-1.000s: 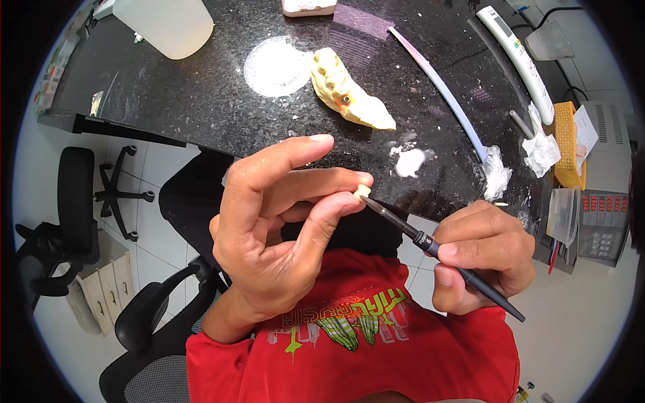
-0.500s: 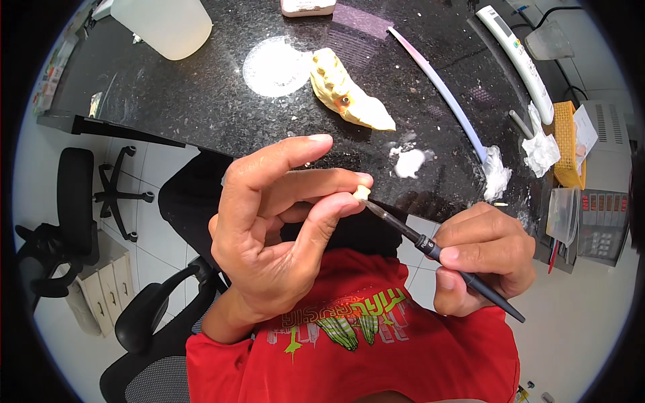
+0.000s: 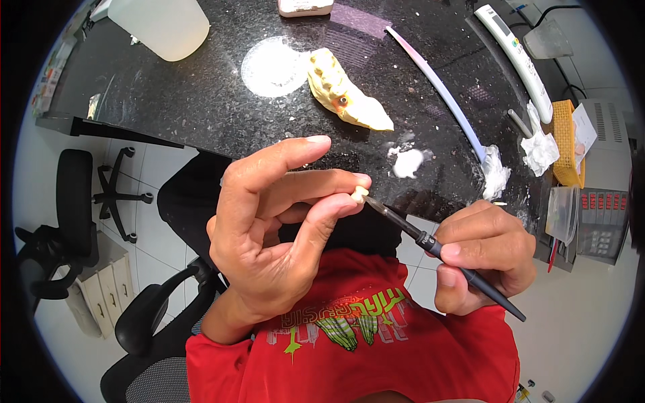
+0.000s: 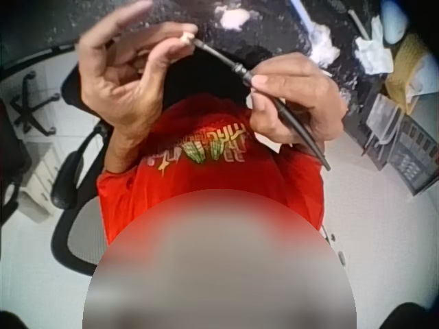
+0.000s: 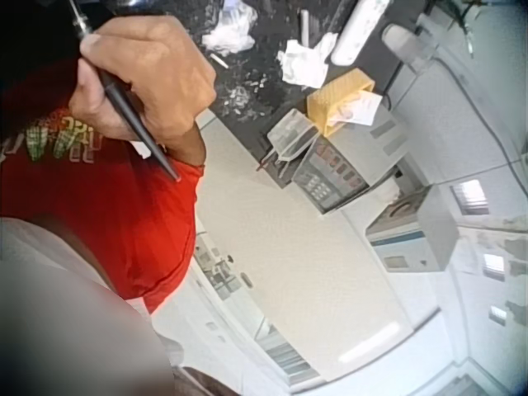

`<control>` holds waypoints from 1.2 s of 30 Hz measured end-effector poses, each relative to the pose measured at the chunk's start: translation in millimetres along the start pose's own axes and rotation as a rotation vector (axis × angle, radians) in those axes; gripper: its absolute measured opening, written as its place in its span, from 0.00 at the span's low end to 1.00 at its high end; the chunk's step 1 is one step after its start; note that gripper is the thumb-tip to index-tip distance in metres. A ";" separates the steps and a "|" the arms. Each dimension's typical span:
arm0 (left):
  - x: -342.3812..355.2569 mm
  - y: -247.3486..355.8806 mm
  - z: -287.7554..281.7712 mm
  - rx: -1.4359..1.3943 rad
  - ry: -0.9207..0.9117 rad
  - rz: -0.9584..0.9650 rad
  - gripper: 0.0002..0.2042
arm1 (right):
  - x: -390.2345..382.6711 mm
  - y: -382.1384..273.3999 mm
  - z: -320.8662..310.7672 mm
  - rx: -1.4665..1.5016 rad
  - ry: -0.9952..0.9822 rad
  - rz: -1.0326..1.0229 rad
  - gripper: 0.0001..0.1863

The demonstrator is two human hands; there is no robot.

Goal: Applying and layering porcelain material onto a dental crown using a fine brush in a laboratory setting.

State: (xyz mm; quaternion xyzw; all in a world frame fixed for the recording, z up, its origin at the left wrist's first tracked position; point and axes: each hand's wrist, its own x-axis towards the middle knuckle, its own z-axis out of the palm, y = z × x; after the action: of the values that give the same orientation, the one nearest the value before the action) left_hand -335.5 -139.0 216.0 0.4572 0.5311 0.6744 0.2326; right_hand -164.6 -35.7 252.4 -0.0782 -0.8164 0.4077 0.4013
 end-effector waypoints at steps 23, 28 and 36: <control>0.7 4.8 4.3 -0.039 0.039 -0.083 0.21 | -11.4 -7.1 -20.2 -0.163 0.177 0.274 0.07; 0.1 5.6 3.8 -0.028 0.043 -0.091 0.21 | -11.9 -4.0 -17.9 -0.127 0.179 0.211 0.08; 0.0 3.8 1.8 -0.025 0.016 -0.072 0.22 | -0.6 -6.0 -16.6 -0.076 -0.057 0.000 0.06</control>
State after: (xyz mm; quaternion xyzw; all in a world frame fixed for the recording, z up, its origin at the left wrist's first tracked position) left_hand -333.2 -139.3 219.6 0.4294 0.5406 0.6759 0.2581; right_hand -151.0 -29.9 262.1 -0.0818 -0.8424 0.3784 0.3748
